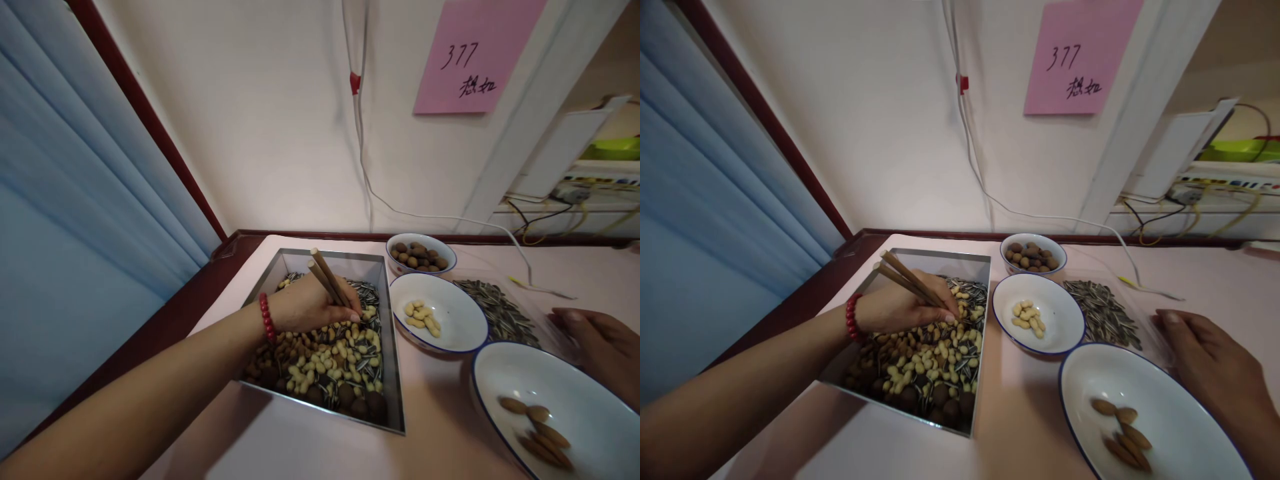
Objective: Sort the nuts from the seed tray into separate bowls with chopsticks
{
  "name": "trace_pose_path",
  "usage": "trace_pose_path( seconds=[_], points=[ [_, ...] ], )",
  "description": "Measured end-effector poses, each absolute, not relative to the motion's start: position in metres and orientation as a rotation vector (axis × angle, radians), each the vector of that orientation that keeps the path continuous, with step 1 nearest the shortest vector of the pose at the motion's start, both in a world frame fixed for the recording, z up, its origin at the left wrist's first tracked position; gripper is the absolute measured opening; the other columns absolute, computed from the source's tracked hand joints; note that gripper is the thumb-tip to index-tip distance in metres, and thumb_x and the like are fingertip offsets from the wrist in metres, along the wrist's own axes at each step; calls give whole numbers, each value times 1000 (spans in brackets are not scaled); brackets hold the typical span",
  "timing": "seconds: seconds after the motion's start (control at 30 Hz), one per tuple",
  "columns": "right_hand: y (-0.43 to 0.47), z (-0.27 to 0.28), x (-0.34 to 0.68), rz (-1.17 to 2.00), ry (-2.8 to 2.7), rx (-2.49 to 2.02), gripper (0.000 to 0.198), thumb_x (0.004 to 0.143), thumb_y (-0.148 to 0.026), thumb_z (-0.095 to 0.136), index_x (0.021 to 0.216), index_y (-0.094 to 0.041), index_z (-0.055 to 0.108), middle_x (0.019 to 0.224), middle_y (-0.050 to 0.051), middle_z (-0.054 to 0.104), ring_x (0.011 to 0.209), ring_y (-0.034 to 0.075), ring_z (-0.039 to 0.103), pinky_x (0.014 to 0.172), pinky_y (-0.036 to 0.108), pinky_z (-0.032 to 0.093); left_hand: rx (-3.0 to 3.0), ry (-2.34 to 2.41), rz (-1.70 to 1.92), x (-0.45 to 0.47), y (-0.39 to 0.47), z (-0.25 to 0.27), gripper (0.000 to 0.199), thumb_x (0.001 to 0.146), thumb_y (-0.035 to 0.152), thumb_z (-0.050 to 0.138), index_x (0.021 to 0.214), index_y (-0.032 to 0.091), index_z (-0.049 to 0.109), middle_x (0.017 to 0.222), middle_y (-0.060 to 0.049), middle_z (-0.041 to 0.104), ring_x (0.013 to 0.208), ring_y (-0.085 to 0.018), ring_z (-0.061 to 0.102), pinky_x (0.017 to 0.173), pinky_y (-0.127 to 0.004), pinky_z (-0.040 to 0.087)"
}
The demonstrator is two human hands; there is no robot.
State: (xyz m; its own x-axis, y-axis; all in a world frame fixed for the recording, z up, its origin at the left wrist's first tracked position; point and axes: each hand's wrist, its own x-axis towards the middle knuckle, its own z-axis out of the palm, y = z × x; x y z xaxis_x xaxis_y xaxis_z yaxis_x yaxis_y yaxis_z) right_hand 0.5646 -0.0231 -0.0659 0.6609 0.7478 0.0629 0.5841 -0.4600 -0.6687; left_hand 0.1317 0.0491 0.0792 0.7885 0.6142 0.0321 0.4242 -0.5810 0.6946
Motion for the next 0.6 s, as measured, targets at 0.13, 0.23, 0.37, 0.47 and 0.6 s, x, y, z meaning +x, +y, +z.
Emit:
trace_pose_path(
  seconds=[0.13,0.23,0.37,0.47,0.6],
  points=[
    [-23,-64,562,321,-988,-2214,37,76,-63,41,91,-37,63,115,6,71,104,32,63,89,46,46,2318,771,318,133,47,79,8,87,17,73,94,15,77,90,-6,75,83,-16,69,77,-27,54],
    [-23,-62,560,328,-994,-2200,36,76,-62,42,90,-37,63,115,5,71,103,31,63,87,45,47,2383,732,299,135,46,79,10,88,18,72,96,18,78,92,-5,75,85,-16,68,81,-28,53],
    [-23,-62,560,335,-992,-2211,38,76,-63,41,93,-37,63,116,5,71,102,30,63,86,45,47,2402,694,305,136,44,82,11,88,18,71,96,18,79,92,-6,75,83,-16,68,80,-27,53],
    [-24,-62,561,337,-994,-2224,40,77,-64,40,95,-37,63,116,4,71,97,29,64,85,43,47,2407,707,299,136,43,84,11,88,19,72,97,17,79,92,-6,75,83,-16,69,80,-27,53],
    [-24,-63,563,328,-990,-2238,42,76,-65,40,96,-36,63,116,5,71,103,31,63,88,43,47,2439,758,262,135,43,83,13,89,20,71,100,18,78,96,-5,76,87,-17,70,81,-26,53]
  ],
)
